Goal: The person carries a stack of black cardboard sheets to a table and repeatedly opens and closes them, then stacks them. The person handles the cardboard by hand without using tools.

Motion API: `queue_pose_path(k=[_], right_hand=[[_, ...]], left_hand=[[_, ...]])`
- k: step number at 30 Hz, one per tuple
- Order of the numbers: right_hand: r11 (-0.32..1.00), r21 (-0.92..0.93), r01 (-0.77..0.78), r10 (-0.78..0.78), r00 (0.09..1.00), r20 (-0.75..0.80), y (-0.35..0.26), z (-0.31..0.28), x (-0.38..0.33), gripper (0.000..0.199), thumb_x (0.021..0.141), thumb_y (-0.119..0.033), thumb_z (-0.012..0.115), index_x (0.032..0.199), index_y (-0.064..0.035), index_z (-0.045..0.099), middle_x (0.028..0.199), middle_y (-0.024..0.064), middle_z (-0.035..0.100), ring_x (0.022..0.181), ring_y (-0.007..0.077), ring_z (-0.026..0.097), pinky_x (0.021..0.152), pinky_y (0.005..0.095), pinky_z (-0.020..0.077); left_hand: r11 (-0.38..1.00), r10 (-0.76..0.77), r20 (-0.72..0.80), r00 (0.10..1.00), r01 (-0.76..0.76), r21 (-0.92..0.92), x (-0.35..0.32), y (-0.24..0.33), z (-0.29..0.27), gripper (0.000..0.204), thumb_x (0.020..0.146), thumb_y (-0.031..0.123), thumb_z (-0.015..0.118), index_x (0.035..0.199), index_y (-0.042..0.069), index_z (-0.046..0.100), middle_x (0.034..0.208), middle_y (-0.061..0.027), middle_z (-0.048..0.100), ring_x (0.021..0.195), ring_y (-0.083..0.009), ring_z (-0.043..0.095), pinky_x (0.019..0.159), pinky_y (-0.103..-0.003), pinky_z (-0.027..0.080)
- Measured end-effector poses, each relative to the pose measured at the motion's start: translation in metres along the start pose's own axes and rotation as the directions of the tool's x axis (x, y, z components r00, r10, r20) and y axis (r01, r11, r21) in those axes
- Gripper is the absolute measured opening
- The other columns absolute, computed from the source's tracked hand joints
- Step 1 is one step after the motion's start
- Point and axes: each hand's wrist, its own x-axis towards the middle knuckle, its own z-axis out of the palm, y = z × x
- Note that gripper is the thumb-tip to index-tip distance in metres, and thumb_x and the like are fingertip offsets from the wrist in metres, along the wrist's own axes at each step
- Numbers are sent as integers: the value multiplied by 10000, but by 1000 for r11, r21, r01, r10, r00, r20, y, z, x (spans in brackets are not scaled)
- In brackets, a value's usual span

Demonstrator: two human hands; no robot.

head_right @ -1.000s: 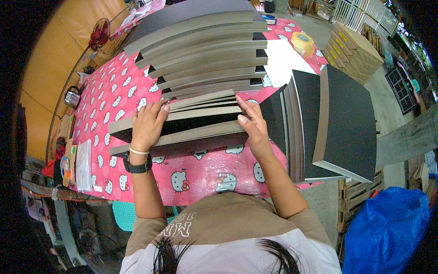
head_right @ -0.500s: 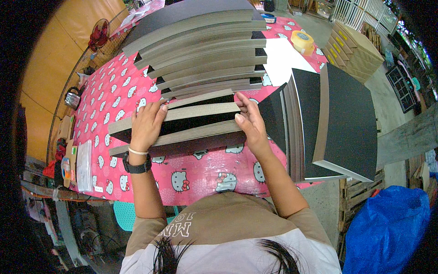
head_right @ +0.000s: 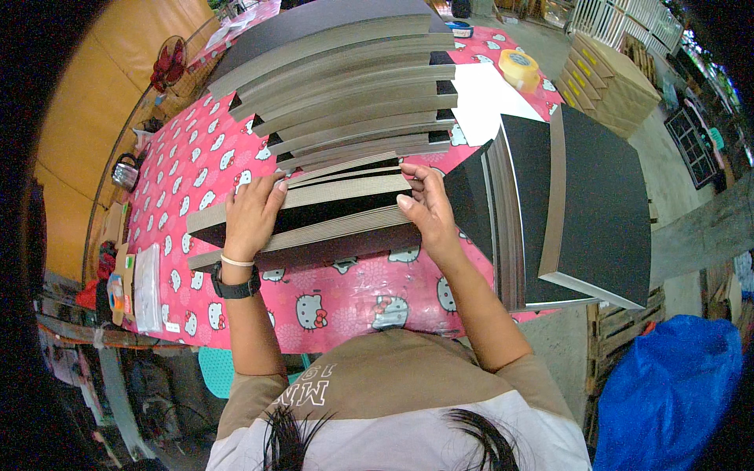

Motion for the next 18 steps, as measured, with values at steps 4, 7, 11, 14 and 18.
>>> queue_pose_path(k=[4, 7, 11, 14, 18], right_hand=[[1000, -15, 14, -14, 1000, -26, -2, 1, 2, 606, 842, -346, 489, 1303, 30, 372, 1155, 128, 418, 1146, 210, 400, 1003, 318, 263], [967, -245, 66, -69, 998, -2, -4, -2, 4, 618, 846, -387, 459, 1306, 21, 397, 1143, 124, 422, 1129, 215, 402, 1005, 320, 249], [973, -223, 58, -61, 998, -9, -4, -2, 4, 613, 845, -392, 452, 1305, 11, 414, 1125, 118, 422, 1109, 221, 404, 1003, 320, 245], [983, -175, 52, -55, 998, -13, -5, -1, 3, 600, 841, -385, 456, 1289, 13, 427, 1129, 118, 421, 1118, 222, 401, 1007, 320, 243], [990, -131, 59, -62, 998, -16, -1, -1, 3, 579, 833, -369, 469, 1270, 9, 434, 1135, 118, 423, 1134, 222, 397, 1010, 325, 248]], left_hand=[[1000, -8, 9, 1000, 8, 3, 0, 1, -2, 367, 901, 397, 410, 1116, 151, 577, 1023, -78, 594, 982, -280, 528, 936, -519, 298], [1000, -9, 11, 1000, 9, -2, 0, 0, -1, 369, 899, 397, 412, 1116, 148, 577, 1024, -80, 594, 987, -281, 526, 937, -520, 297], [1000, -13, 15, 1000, 13, -6, 0, 1, -2, 369, 898, 394, 415, 1117, 145, 576, 1027, -83, 594, 992, -283, 525, 942, -521, 293], [1000, -16, 13, 1000, 16, 3, 0, 1, -1, 367, 896, 392, 417, 1117, 146, 577, 1028, -84, 594, 991, -284, 525, 946, -521, 291], [1000, -16, 11, 1000, 17, -10, 0, 0, -1, 365, 896, 392, 418, 1116, 148, 578, 1028, -82, 594, 989, -285, 526, 947, -523, 291]])
